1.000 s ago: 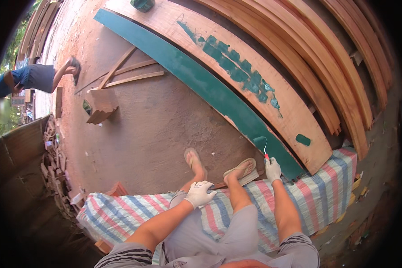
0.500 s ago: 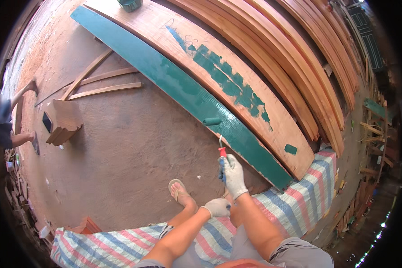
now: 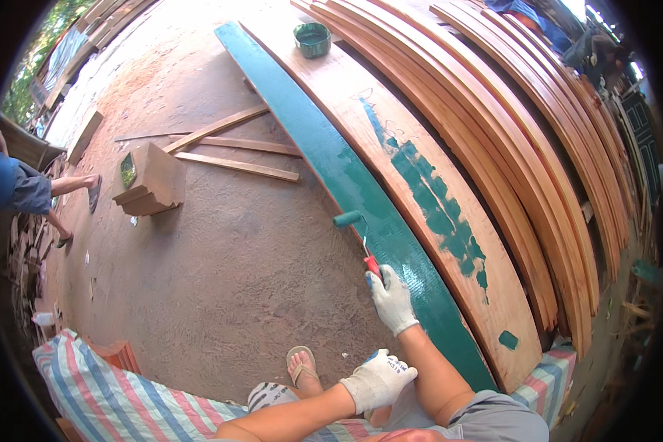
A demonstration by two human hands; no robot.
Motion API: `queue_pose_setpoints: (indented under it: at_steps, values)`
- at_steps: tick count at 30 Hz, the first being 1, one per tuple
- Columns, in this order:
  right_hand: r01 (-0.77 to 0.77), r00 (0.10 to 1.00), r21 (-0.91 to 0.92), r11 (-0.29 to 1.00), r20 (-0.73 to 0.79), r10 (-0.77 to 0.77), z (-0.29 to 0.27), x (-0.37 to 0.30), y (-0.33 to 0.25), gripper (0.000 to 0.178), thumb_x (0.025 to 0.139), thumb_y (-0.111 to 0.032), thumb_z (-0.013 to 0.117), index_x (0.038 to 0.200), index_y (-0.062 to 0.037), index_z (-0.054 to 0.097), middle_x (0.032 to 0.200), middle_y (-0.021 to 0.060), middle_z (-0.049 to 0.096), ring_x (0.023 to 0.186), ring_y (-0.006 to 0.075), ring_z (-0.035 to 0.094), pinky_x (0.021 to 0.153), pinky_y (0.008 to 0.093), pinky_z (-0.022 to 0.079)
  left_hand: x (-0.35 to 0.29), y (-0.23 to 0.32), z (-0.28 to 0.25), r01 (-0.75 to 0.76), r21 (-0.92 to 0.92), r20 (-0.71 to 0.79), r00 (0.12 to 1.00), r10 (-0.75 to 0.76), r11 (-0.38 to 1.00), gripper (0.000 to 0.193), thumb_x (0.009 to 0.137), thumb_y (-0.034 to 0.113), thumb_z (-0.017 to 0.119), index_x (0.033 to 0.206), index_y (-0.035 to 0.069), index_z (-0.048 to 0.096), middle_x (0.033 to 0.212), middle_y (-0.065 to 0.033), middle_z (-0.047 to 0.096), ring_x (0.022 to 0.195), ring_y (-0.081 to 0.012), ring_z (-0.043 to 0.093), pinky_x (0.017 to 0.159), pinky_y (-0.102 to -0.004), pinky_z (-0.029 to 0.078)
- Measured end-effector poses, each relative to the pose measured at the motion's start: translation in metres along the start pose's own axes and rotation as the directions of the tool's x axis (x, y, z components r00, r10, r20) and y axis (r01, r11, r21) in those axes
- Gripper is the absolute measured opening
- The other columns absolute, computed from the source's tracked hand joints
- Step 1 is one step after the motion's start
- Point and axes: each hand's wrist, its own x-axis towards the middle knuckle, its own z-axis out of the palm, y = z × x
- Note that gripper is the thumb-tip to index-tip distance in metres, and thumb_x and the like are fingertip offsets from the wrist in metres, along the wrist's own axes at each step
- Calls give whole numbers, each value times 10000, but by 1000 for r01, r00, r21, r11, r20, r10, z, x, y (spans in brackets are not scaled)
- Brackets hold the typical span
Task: The person paints a long wooden plank green using a small roller. They repeatedly dip the roller into a paint tray and apply paint along the length of the plank, working from one end to the other.
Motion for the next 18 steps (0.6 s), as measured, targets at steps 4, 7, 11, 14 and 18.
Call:
queue_pose_setpoints:
  at_steps: [4,7,11,14,18]
  values:
    - [47,993,82,996,106,-56,18,24,-24,293,1070,-325,676,1064,-33,648,814,218,691,775,425,698,701,522,492,-7,6,-7,91,81,-24,996,-89,993,211,924,252,690,1068,101,658,875,-79,722,903,-328,725,974,-494,524]
    - [168,981,113,979,75,-177,30,35,-27,293,1072,-337,676,1048,-46,648,788,207,687,758,428,694,687,527,482,-5,9,-12,162,96,-124,981,-150,982,289,998,387,687,1055,106,650,884,-95,732,887,-360,736,912,-512,552]
    - [290,948,68,955,112,-296,46,24,-25,302,1082,-370,645,1046,-70,642,800,203,705,798,450,706,708,566,491,-24,11,-36,258,114,-472,864,-176,959,287,1011,411,699,1025,125,693,782,-129,704,819,-360,740,707,-504,578]
    - [330,940,-80,941,125,-319,33,12,-9,321,1073,-410,633,1034,-92,622,824,206,728,838,462,724,745,597,512,-47,33,-91,437,300,-758,649,-66,848,224,889,158,812,1106,132,763,897,-65,721,804,-285,706,726,-421,554]
    - [350,935,-157,924,128,-332,-1,-17,0,300,1063,-392,637,1029,-95,612,824,212,737,827,457,733,753,594,526,-85,83,-129,513,344,-937,245,250,786,390,964,235,746,1288,39,654,1017,-117,694,881,-276,675,905,-471,565]
